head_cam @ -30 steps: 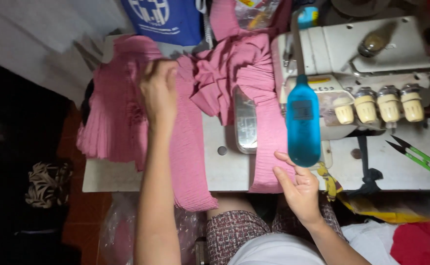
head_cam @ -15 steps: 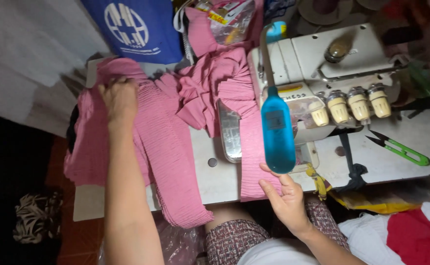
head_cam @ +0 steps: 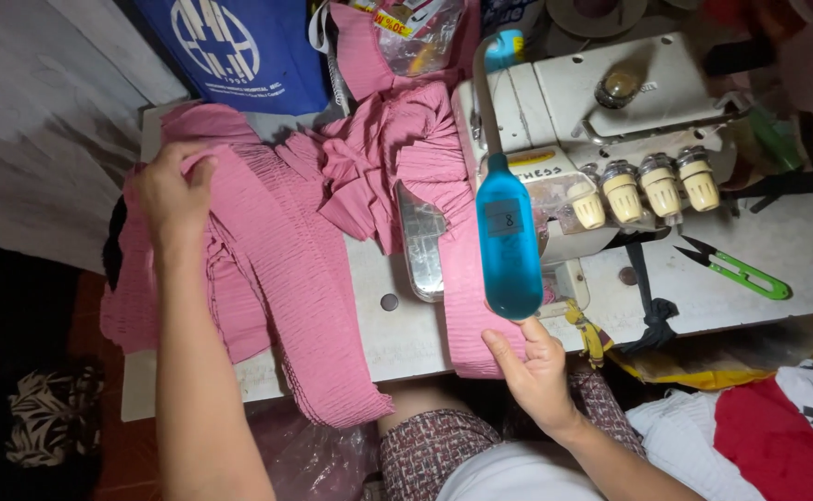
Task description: The person is organizing and folding pink pleated fabric strips on a sewing machine table.
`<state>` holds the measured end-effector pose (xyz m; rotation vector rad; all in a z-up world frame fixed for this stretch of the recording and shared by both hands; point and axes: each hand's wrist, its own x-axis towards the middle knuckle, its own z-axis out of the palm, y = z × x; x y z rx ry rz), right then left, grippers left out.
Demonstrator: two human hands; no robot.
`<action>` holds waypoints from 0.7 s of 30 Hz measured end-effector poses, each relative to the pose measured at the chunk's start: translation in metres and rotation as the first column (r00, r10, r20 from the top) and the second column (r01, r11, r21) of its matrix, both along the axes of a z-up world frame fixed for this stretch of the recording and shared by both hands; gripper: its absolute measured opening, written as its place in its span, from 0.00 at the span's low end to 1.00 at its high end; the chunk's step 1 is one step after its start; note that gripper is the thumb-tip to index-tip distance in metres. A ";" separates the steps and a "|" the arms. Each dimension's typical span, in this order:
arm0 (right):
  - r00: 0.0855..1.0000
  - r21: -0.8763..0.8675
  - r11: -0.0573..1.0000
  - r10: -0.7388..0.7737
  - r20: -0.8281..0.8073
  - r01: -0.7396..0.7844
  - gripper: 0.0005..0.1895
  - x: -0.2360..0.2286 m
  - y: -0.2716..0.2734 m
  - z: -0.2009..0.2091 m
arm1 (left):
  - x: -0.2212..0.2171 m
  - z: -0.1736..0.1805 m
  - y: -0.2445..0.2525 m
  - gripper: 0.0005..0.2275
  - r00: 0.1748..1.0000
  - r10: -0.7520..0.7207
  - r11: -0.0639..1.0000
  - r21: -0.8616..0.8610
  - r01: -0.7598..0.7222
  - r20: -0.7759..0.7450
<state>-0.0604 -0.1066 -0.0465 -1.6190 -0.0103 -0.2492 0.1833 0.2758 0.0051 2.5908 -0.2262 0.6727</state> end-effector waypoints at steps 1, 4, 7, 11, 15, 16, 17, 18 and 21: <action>1.000 -0.002 1.000 -0.002 0.001 0.002 0.22 0.000 0.000 0.000 | -0.005 -0.001 0.002 0.07 1.000 -0.002 1.000 -0.002 0.002 0.001; 1.000 -0.045 0.999 0.002 0.002 -0.001 0.18 -0.001 0.000 -0.002 | -0.029 0.008 0.000 0.04 0.974 -0.089 0.994 0.082 0.073 0.206; 1.000 -0.020 1.000 0.014 0.017 -0.013 0.18 -0.001 -0.001 -0.004 | -0.073 0.036 -0.028 0.06 0.989 -0.043 0.996 -0.073 0.054 0.143; 0.999 -0.049 0.999 -0.003 0.040 0.005 0.18 -0.002 -0.001 -0.005 | -0.148 0.058 -0.070 0.03 0.996 -0.068 0.997 -0.025 0.070 0.063; 1.000 -0.054 0.998 -0.020 0.010 0.021 0.18 -0.003 0.000 -0.003 | -0.222 0.080 -0.130 0.05 0.924 -0.380 0.922 -0.068 0.382 0.047; 1.000 -0.056 0.998 -0.019 0.011 0.019 0.18 -0.004 0.000 -0.002 | -0.233 0.086 -0.143 0.05 0.925 -0.378 0.922 -0.069 0.381 0.049; 0.999 -0.069 0.997 -0.024 -0.024 0.022 0.20 -0.005 0.001 -0.001 | -0.245 0.092 -0.157 0.05 0.862 -0.506 0.837 -0.255 0.484 -0.022; 0.998 -0.083 0.996 -0.030 -0.059 0.025 0.21 -0.006 0.002 0.000 | -0.257 0.098 -0.171 0.06 0.773 -0.631 0.713 -0.438 0.547 -0.063; 0.999 -0.064 0.997 -0.049 -0.016 0.048 0.22 -0.008 0.005 -0.001 | -0.270 0.058 -0.190 0.06 0.567 -0.821 0.501 -0.392 0.771 0.065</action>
